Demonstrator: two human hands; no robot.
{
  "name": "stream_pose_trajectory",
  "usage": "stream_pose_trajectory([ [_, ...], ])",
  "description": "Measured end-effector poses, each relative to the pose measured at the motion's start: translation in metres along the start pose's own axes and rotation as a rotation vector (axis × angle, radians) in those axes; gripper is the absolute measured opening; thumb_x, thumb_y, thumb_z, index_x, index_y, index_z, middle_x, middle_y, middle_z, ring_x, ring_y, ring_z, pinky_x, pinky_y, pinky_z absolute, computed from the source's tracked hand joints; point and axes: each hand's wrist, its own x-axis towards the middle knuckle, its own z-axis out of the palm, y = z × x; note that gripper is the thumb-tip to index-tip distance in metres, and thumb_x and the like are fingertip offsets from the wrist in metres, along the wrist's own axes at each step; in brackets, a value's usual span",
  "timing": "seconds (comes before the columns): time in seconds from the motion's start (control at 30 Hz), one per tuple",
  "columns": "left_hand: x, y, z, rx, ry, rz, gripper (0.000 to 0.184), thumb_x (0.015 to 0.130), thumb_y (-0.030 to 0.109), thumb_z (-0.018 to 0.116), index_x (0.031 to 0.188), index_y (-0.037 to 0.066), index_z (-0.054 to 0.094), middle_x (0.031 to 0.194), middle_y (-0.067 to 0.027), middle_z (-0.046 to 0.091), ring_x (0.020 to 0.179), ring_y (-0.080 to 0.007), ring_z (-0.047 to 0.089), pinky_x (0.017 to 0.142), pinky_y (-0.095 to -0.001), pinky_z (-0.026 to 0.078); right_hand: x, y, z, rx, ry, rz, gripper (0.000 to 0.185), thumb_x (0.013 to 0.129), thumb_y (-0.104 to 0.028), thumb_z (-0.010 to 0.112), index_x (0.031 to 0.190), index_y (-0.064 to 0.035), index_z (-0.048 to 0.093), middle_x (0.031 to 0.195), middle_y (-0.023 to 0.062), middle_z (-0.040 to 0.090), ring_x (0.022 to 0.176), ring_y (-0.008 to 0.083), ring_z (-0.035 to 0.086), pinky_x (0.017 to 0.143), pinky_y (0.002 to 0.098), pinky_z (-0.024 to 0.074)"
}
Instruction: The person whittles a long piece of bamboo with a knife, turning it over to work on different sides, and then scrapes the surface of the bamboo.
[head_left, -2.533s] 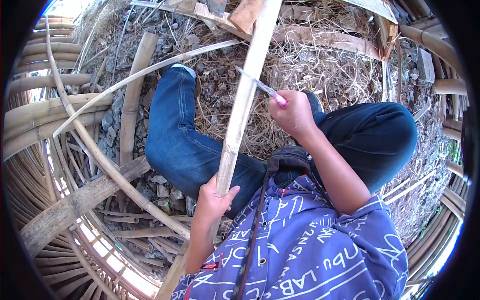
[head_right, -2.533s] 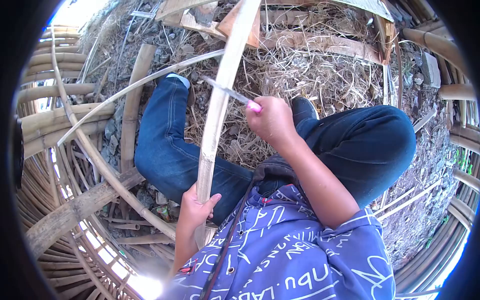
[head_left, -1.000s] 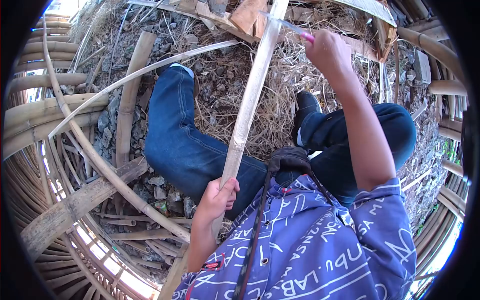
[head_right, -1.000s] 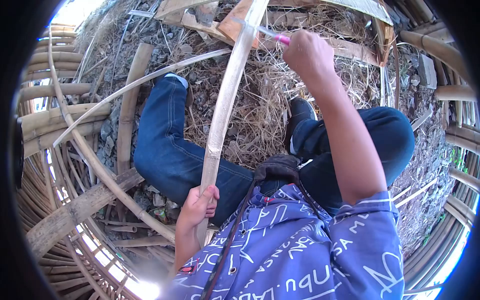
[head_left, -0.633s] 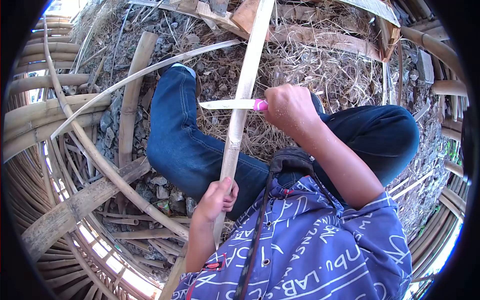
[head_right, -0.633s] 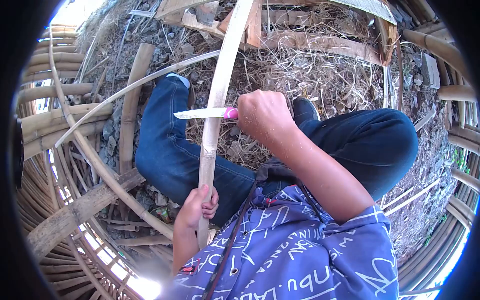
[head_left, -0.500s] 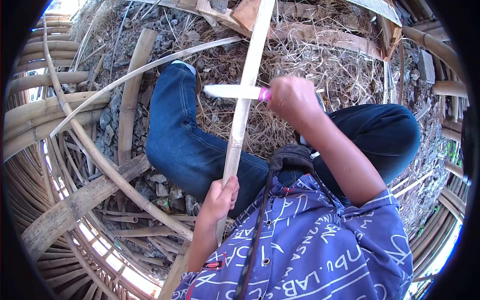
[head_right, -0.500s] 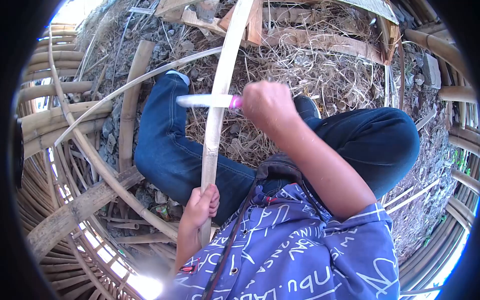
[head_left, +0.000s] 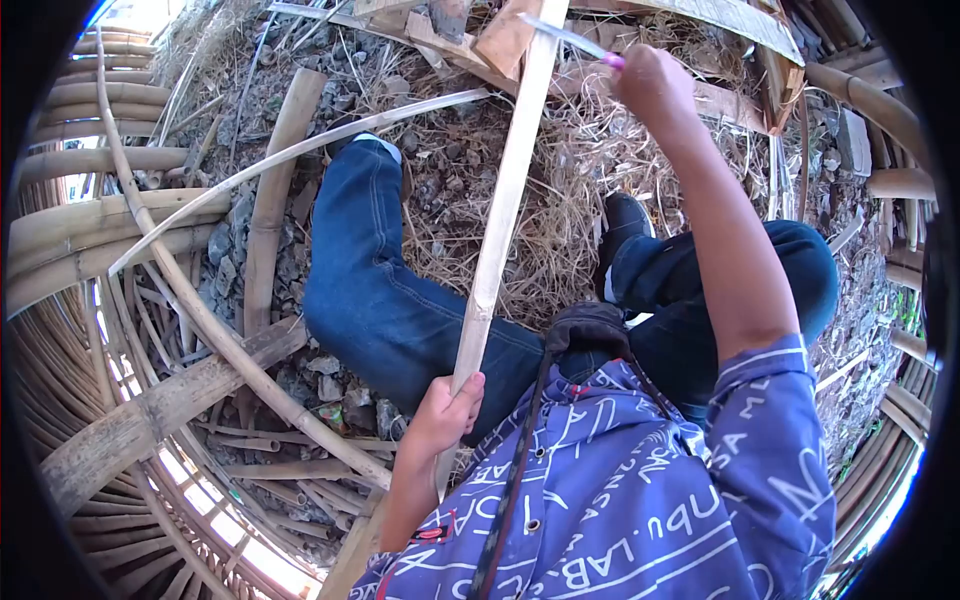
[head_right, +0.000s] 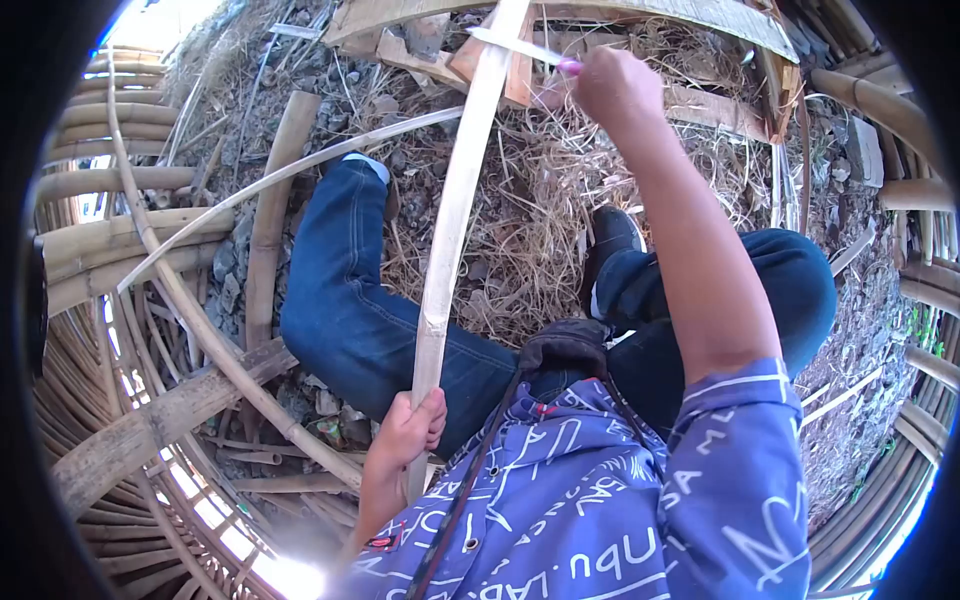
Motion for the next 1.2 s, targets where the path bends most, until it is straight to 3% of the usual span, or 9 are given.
stream_pose_trajectory([
  [0.27, -0.015, -0.019, -0.02, -0.081, -0.181, 0.01, 0.049, 0.097, 0.046, 0.038, 0.07, 0.006, 0.044, 0.053, 0.0028, 0.035, 0.043, -0.0048, 0.031, 0.04, -0.02, 0.026, 0.01, 0.07, 0.005, -0.016, -0.052, 0.266, 0.027, 0.08, -0.025, 0.058, 0.095, -0.0041, 0.068, 0.092, 0.0187, 0.067, 0.087, 0.0312, 0.065, 0.076, 0.0395, 0.0503],
  [0.37, -0.022, -0.012, -0.023, -0.091, -0.184, -0.084, 0.062, 0.091, 0.061, 0.035, 0.07, 0.003, 0.044, 0.05, 0.0021, 0.033, 0.041, -0.0068, 0.033, 0.039, -0.0219, 0.03, 0.008, 0.067, 0.03, 0.398, -0.038, 0.25, 0.029, 0.079, -0.028, 0.061, 0.083, 0.0004, 0.066, 0.08, 0.0179, 0.066, 0.073, 0.0285, 0.065, 0.066, 0.0389, 0.0501],
  [0.5, -0.023, -0.009, -0.012, 0.032, -0.169, 0.003, 0.063, 0.086, 0.063, 0.043, 0.07, 0.002, 0.047, 0.05, -0.003, 0.044, 0.043, -0.0125, 0.047, 0.043, -0.0267, 0.042, -0.038, 0.024, 0.037, 0.934, -0.092, 0.211, 0.039, 0.081, -0.038, 0.064, 0.069, -0.0016, 0.06, 0.058, 0.0064, 0.054, 0.055, 0.0134, 0.051, 0.053, 0.0322, 0.0433],
  [0.57, -0.026, -0.009, -0.018, 0.015, -0.2, -0.048, 0.062, 0.084, 0.063, 0.047, 0.07, 0.003, 0.047, 0.051, -0.0035, 0.045, 0.043, -0.0131, 0.049, 0.043, -0.0273, 0.044, -0.058, 0.004, 0.053, 1.276, -0.111, 0.256, 0.045, 0.086, -0.046, 0.058, 0.077, -0.0023, 0.061, 0.05, -0.0053, 0.04, 0.044, 0.0069, 0.038, 0.043, 0.0257, 0.0303],
  [0.67, -0.029, -0.009, -0.021, -0.011, -0.217, -0.091, 0.059, 0.082, 0.059, 0.056, 0.069, 0.002, 0.049, 0.052, -0.0039, 0.047, 0.045, -0.0135, 0.051, 0.043, -0.028, 0.045, -0.09, -0.006, 0.05, 1.669, -0.456, 0.208, 0.051, 0.091, -0.051, 0.049, 0.097, -0.0016, 0.058, 0.052, -0.01, 0.029, 0.042, 0.0011, 0.025, 0.039, 0.0209, 0.0194],
  [0.77, -0.031, -0.003, -0.019, -0.007, -0.172, -0.093, 0.054, 0.08, 0.053, 0.063, 0.069, 0.002, 0.05, 0.053, -0.0043, 0.049, 0.044, -0.0135, 0.052, 0.042, -0.0282, 0.045, -0.103, -0.016, 0.036, 1.754, -0.516, 0.023, 0.047, 0.092, -0.048, 0.049, 0.097, -0.002, 0.058, 0.053, -0.0099, 0.029, 0.042, 0.0017, 0.024, 0.039, 0.0213, 0.0186],
  [0.93, -0.026, 0.02, -0.002, 0.014, -0.2, -0.063, 0.05, 0.079, 0.049, 0.067, 0.072, 0.002, 0.05, 0.053, -0.0052, 0.051, 0.043, -0.014, 0.053, 0.041, -0.0275, 0.045, -0.104, -0.018, 0.02, 1.58, -0.351, 0.045, 0.019, 0.085, -0.022, 0.066, 0.083, -0.004, 0.059, 0.053, -0.0073, 0.043, 0.043, 0.0019, 0.038, 0.039, 0.0205, 0.027],
  [1.03, -0.02, 0.028, 0.004, 0.048, -0.2, -0.024, 0.043, 0.08, 0.041, 0.069, 0.078, 0.002, 0.051, 0.054, -0.0036, 0.053, 0.045, -0.0127, 0.055, 0.041, -0.0258, 0.044, -0.103, -0.01, 0.019, 1.564, -0.235, 0.098, 0.018, 0.085, -0.02, 0.066, 0.079, -0.0044, 0.059, 0.052, -0.007, 0.044, 0.042, 0.0018, 0.038, 0.039, 0.0209, 0.0269],
  [1.2, -0.021, 0.067, 0.007, 0.39, 0.195, 0.068, 0.031, 0.082, 0.027, 0.07, 0.083, -0.001, 0.056, 0.06, -0.0037, 0.057, 0.051, -0.0086, 0.054, 0.049, -0.0238, 0.045, -0.1, 0.001, 0.01, 1.619, -0.058, 0.064, 0.021, 0.084, -0.019, 0.067, 0.071, -0.0051, 0.058, 0.052, -0.006, 0.045, 0.042, 0.0024, 0.038, 0.04, 0.0205, 0.0269],
])
